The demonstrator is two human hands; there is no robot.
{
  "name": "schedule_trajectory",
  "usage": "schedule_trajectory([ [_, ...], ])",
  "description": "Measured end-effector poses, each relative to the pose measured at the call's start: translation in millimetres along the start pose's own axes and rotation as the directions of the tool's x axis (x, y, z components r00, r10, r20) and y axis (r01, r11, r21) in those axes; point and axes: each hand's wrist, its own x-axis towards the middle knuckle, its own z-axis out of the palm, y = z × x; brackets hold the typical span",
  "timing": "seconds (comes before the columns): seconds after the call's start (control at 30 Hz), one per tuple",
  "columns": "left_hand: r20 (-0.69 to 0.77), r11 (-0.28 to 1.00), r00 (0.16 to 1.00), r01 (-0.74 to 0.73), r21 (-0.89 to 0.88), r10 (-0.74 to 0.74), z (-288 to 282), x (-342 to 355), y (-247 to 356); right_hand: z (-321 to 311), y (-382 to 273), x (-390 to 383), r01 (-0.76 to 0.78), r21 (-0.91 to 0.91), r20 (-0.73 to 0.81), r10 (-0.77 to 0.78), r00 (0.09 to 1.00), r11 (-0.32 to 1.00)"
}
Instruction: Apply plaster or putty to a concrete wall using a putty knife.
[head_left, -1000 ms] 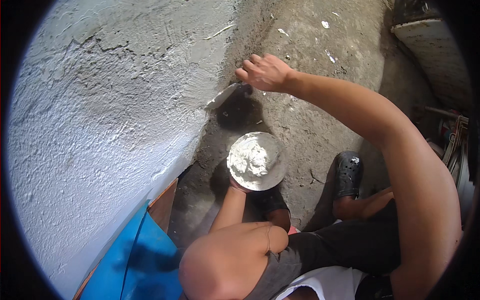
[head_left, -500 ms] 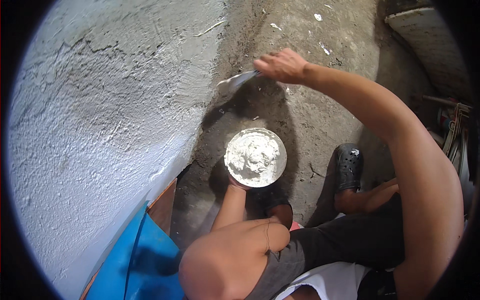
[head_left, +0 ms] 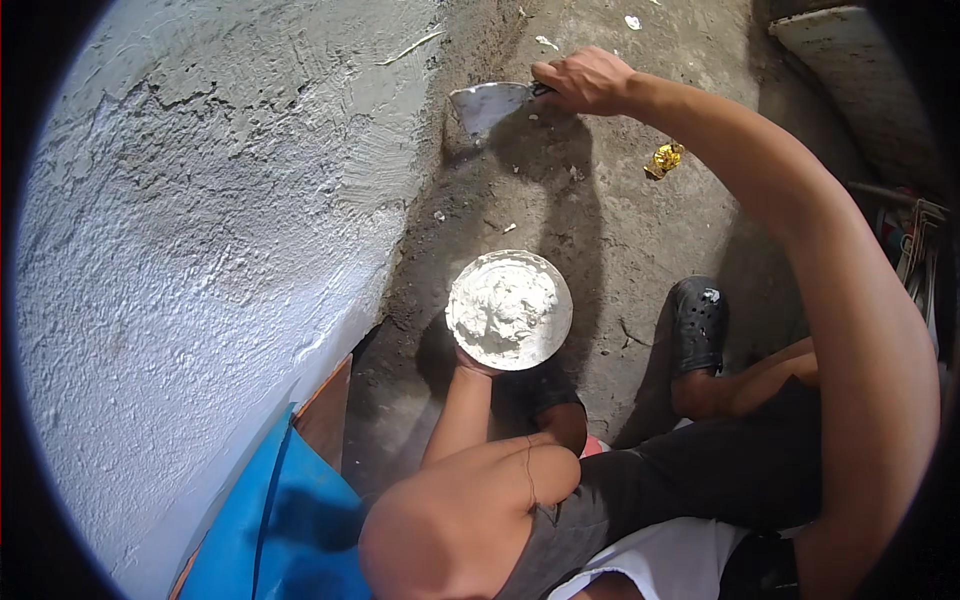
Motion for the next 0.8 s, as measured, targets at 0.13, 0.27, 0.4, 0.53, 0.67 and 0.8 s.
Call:
schedule_trajectory([
  [0.13,0.099,0.998,0.995,0.027,0.056,-0.033,1,0,7,9,-51,10,0.151,0.213,0.006,-0.156,0.988,0.965],
  [0.27,0.106,0.998,0.994,-0.023,0.057,0.016,-11,-4,13,-24,-107,28,0.112,0.168,0.165,-0.140,0.976,0.979],
  [0.4,-0.019,0.986,0.998,-0.062,0.157,0.066,-24,3,5,-7,-76,38,0.071,0.093,0.073,-0.078,0.994,0.993],
  [0.53,0.084,1.000,0.996,-0.028,-0.009,0.029,-23,-14,13,-22,-35,25,0.017,0.077,0.087,-0.024,0.996,0.997],
  [0.67,0.193,0.998,0.981,-0.016,0.065,0.003,-1,-13,6,-41,-14,-19,-0.013,0.211,0.227,-0.035,0.973,0.977],
  [0.8,-0.024,0.993,0.998,-0.059,0.101,0.062,16,-6,12,-81,-20,-51,-0.016,0.303,0.330,-0.089,0.940,0.953],
])
